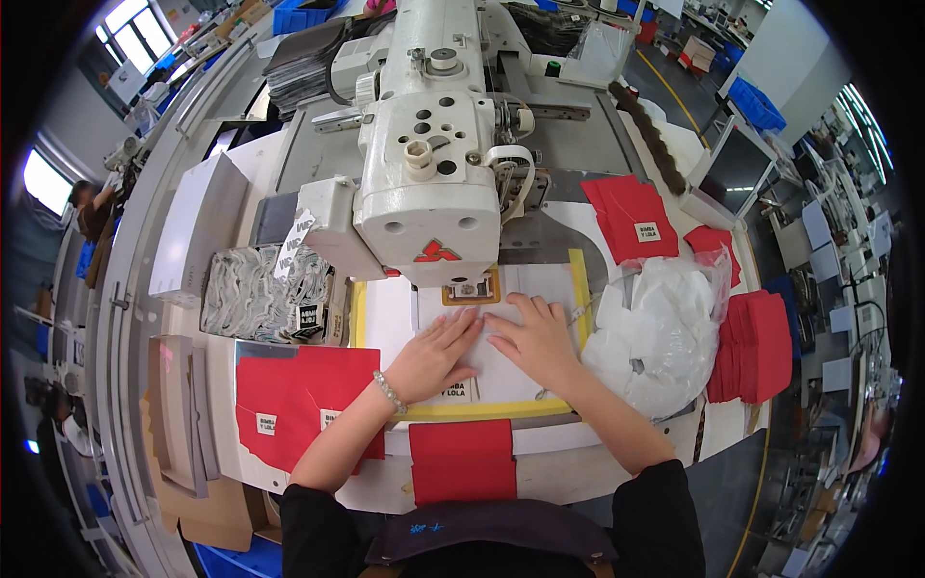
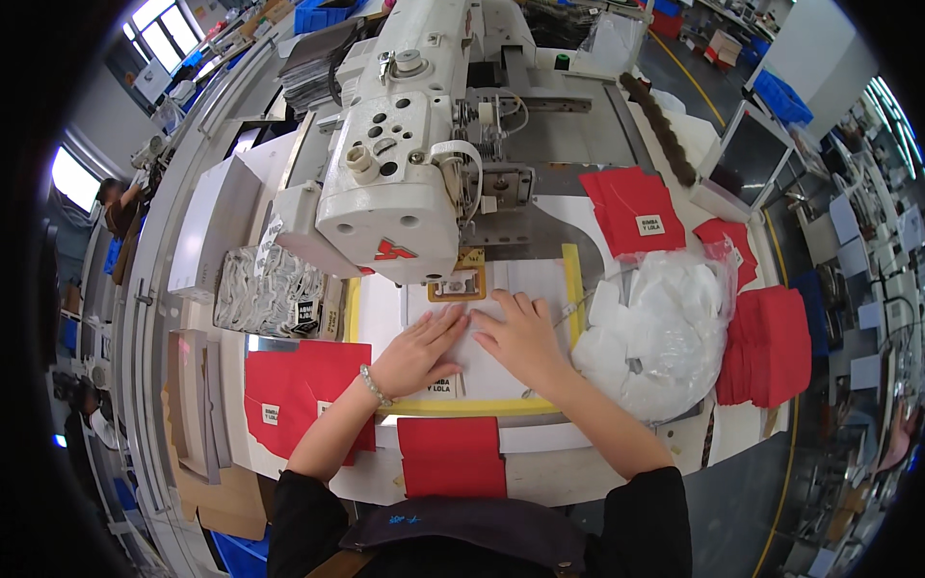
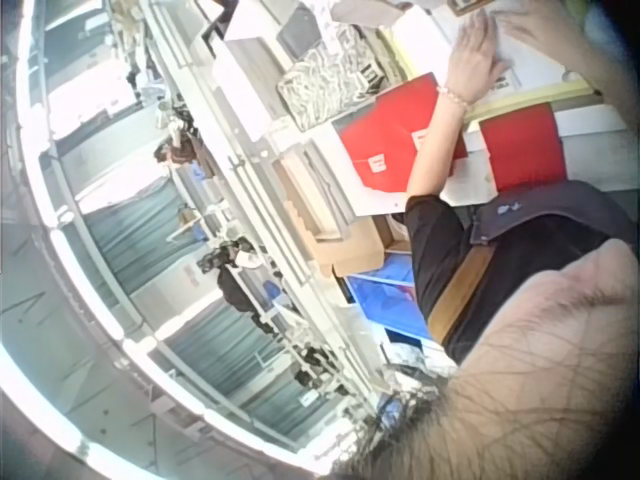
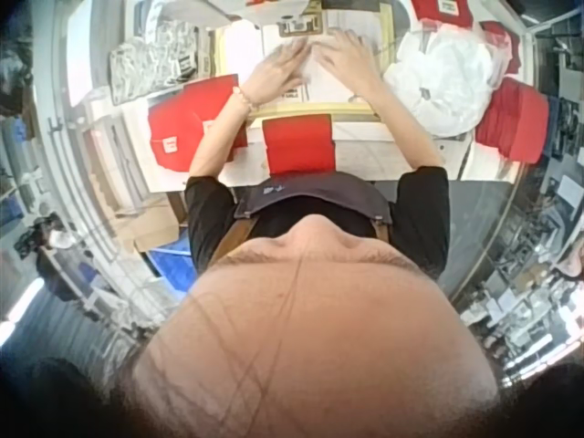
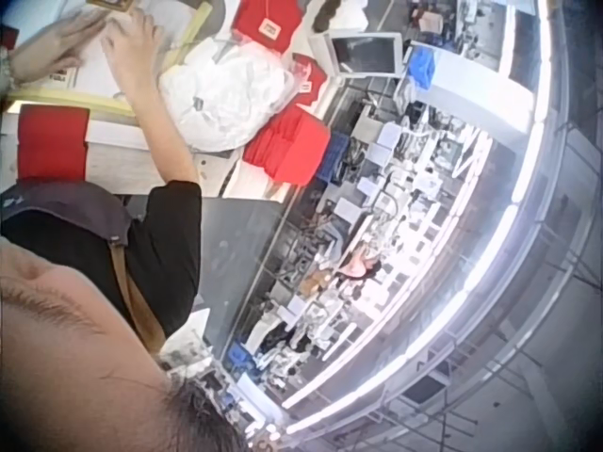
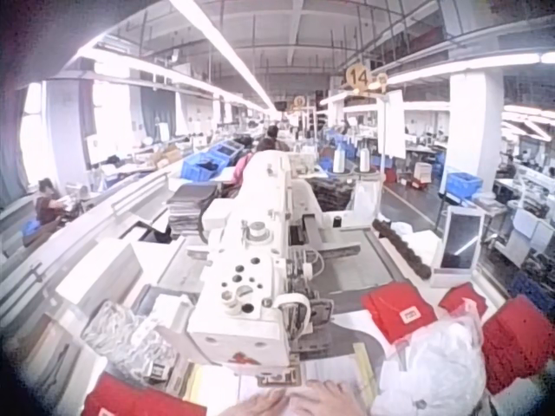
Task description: The person sews white labels onto red fabric pieces using a sewing machine. They repeatedly place a label on a fabric piece, sew it, cut the thread with shears, and set the finished piece aside. The process is repeated for multiple items.
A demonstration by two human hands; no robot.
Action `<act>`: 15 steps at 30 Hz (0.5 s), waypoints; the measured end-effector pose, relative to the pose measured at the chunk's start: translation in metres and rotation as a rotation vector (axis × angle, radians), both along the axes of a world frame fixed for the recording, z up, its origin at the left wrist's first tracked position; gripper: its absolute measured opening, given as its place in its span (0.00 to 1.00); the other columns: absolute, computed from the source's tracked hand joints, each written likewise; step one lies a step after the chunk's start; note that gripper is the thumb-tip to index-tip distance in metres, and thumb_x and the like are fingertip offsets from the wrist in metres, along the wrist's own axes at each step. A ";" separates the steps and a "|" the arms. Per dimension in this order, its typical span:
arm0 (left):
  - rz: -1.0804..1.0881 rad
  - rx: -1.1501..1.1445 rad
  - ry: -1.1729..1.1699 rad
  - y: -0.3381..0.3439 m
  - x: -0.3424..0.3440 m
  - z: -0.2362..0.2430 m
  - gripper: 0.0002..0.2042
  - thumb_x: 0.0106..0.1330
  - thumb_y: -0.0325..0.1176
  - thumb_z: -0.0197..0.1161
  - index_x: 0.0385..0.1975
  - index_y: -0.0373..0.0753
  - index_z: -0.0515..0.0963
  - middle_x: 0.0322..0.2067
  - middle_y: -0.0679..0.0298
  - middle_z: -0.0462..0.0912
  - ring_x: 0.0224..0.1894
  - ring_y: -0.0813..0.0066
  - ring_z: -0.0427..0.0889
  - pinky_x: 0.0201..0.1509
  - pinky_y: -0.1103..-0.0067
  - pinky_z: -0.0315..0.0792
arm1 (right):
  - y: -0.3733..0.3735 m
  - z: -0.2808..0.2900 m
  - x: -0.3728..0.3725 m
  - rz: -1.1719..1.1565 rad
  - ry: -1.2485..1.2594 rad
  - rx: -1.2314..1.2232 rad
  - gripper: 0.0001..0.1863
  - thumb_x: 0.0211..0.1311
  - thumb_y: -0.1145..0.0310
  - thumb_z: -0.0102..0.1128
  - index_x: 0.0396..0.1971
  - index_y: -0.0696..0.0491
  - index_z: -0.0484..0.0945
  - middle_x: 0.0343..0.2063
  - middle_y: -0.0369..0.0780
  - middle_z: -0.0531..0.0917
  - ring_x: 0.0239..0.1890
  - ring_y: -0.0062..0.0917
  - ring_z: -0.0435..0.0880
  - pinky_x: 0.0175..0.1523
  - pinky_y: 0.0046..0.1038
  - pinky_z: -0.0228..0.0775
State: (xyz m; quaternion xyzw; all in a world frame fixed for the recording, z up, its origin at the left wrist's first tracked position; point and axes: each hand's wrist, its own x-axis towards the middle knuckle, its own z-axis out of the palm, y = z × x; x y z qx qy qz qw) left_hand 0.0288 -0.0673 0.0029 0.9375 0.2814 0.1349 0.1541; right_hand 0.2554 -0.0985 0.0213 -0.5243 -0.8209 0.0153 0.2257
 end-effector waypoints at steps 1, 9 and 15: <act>0.003 0.010 0.011 0.000 0.000 -0.001 0.36 0.63 0.49 0.63 0.66 0.34 0.61 0.65 0.47 0.64 0.66 0.54 0.65 0.70 0.63 0.61 | -0.002 -0.001 -0.001 -0.019 -0.011 -0.009 0.17 0.56 0.57 0.64 0.46 0.43 0.82 0.49 0.38 0.75 0.47 0.30 0.72 0.48 0.35 0.58; 0.075 0.057 0.091 0.007 0.003 -0.003 0.40 0.62 0.59 0.57 0.67 0.36 0.60 0.63 0.46 0.64 0.64 0.47 0.65 0.71 0.62 0.57 | 0.001 -0.012 -0.007 -0.112 -0.078 0.042 0.24 0.56 0.50 0.64 0.52 0.39 0.79 0.52 0.42 0.73 0.46 0.32 0.70 0.45 0.35 0.57; 0.144 0.093 0.100 0.007 0.006 -0.005 0.40 0.62 0.61 0.56 0.67 0.36 0.61 0.64 0.43 0.62 0.68 0.44 0.59 0.71 0.58 0.55 | 0.003 -0.016 -0.006 -0.120 -0.092 0.057 0.24 0.56 0.49 0.63 0.53 0.38 0.78 0.53 0.44 0.72 0.46 0.33 0.70 0.44 0.34 0.57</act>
